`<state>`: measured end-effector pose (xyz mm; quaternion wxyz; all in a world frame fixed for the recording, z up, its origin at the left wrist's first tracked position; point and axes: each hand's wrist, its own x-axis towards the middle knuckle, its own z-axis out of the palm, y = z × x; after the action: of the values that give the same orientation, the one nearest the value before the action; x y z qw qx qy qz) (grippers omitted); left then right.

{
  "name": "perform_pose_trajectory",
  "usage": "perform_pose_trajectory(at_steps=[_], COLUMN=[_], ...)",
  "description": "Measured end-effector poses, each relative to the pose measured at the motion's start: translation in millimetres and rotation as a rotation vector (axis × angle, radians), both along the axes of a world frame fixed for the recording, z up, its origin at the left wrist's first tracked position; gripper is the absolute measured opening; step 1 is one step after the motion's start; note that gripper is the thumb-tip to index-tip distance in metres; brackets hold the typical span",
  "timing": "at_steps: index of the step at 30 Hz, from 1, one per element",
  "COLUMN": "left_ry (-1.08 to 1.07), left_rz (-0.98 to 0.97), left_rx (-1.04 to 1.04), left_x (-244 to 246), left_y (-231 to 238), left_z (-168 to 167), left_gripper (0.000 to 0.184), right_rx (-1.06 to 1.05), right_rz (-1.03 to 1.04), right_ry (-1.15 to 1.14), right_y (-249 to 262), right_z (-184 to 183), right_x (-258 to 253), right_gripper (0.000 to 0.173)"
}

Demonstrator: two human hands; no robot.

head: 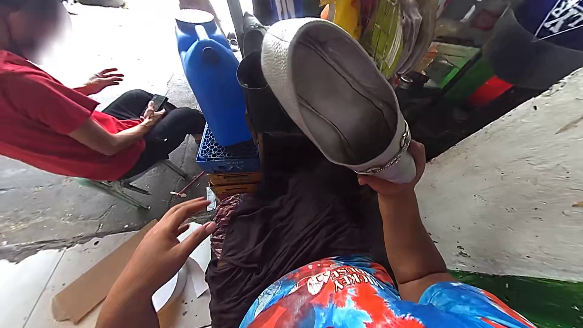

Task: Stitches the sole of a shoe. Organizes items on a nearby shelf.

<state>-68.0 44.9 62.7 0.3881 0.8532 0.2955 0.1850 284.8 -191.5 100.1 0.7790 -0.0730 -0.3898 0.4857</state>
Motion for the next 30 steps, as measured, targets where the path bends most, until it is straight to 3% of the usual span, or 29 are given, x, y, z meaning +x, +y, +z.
perform_pose_trajectory(at_steps=[8, 11, 13, 17, 18, 20, 22, 24, 26, 30], left_ry=[-0.581, -0.826, -0.910, -0.932, -0.943, -0.946, -0.923, -0.824, -0.664, -0.589], left_rz=[-0.463, -0.474, -0.437, -0.164, -0.135, -0.149, -0.260, -0.315, -0.247, -0.430], left_rx=[-0.247, -0.510, -0.648, -0.778, -0.819, -0.895, -0.989, -1.087, -1.233, -1.440], left_x=[69, 88, 91, 94, 94, 91, 83, 78, 76, 78], left_y=[-30, -30, -27, -42, -48, -61, -68, -74, -84, -89], left_z=[49, 52, 42, 2, -9, -27, -37, -33, -26, -53], left_gripper=[0.079, 0.076, 0.076, 0.064, 0.068, 0.077, 0.072, 0.075, 0.078, 0.075], right_rx=[-0.041, -0.171, -0.260, -0.438, -0.473, -0.591, -0.718, -0.734, -0.694, -0.696], right_rz=[0.114, 0.100, 0.187, 0.000, -0.103, -0.326, -0.480, -0.505, -0.458, -0.405], right_ry=[-0.057, -0.103, -0.113, -0.175, -0.214, -0.252, -0.275, -0.343, -0.439, -0.588], right_y=[15, 15, 16, 19, 19, 21, 27, 32, 39, 65], right_z=[-20, -17, -27, -31, -31, -31, -24, -17, -10, -6], right_x=[-12, -19, -11, 1, 3, -1, -3, -4, -7, -21], right_gripper=[0.043, 0.035, 0.044, 0.077, 0.074, 0.048, 0.032, 0.032, 0.036, 0.049])
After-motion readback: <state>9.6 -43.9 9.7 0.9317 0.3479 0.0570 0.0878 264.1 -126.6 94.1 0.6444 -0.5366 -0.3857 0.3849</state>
